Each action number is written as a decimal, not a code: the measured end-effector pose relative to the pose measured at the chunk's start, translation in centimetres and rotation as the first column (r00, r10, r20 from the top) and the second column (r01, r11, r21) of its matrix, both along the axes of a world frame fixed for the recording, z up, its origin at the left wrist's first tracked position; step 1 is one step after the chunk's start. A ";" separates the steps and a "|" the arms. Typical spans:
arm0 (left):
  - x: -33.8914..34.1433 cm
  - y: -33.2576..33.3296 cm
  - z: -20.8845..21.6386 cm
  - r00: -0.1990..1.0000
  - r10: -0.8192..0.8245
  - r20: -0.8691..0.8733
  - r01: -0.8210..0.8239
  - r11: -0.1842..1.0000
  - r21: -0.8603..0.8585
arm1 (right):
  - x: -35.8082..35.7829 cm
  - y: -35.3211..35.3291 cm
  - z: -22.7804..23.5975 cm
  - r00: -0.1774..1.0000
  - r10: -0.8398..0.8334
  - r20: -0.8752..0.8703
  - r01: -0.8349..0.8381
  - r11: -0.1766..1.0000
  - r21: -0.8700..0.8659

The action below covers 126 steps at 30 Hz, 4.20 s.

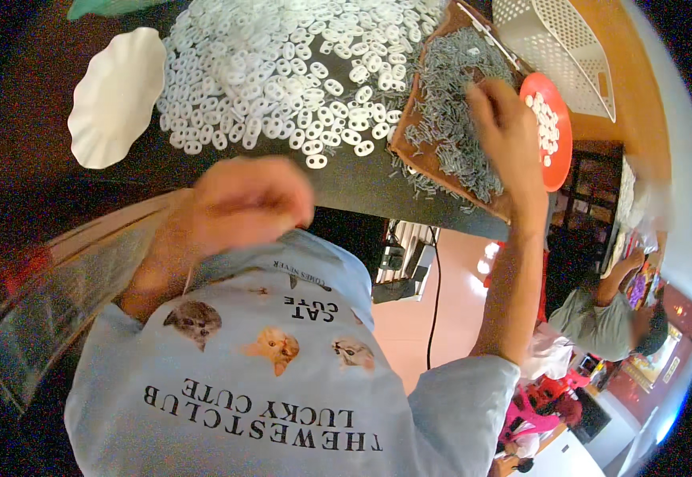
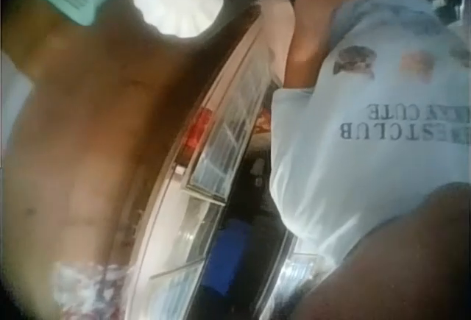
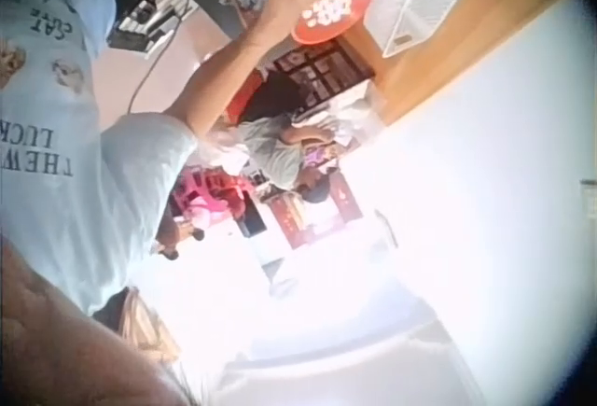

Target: Manually attaching small metal hooks onto white plastic rings at a workstation.

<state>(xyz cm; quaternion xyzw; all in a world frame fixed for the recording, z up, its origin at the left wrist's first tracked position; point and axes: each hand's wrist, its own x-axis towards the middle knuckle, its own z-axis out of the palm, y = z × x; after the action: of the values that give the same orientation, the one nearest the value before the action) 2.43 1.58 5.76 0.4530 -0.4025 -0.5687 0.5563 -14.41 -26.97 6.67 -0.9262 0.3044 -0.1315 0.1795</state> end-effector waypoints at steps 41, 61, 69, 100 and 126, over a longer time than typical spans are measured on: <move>2.3 11.4 13.4 0.817 -0.452 0.358 0.498 0.243 -0.832 | 12.6 5.7 -3.0 0.792 0.589 -0.161 -0.600 0.702 -0.383; 3.1 16.7 9.9 0.958 -0.149 0.244 0.282 0.632 -0.722 | 9.4 5.8 -1.6 0.918 0.350 0.186 -0.387 0.892 0.232; 1.5 -0.8 0.1 0.499 0.512 0.700 -0.170 0.849 -0.500 | 5.2 9.6 1.5 0.952 0.116 0.282 -0.289 0.638 0.714; -2.9 -2.8 -3.0 0.966 0.235 0.110 -0.234 0.972 -0.026 | 0.2 12.4 -1.2 0.870 0.247 0.427 -0.418 0.827 0.375; -3.0 -3.8 -4.8 0.972 0.232 0.043 -0.234 0.972 0.036 | -1.4 -3.6 -2.2 0.950 0.310 -0.033 -0.311 0.931 -0.192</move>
<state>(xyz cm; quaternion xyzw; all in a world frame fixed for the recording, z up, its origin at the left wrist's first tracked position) -0.57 -2.25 0.91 0.5193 -0.3455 -0.4986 0.6020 -15.77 -30.62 4.44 -0.9759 0.1399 -0.1295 0.1059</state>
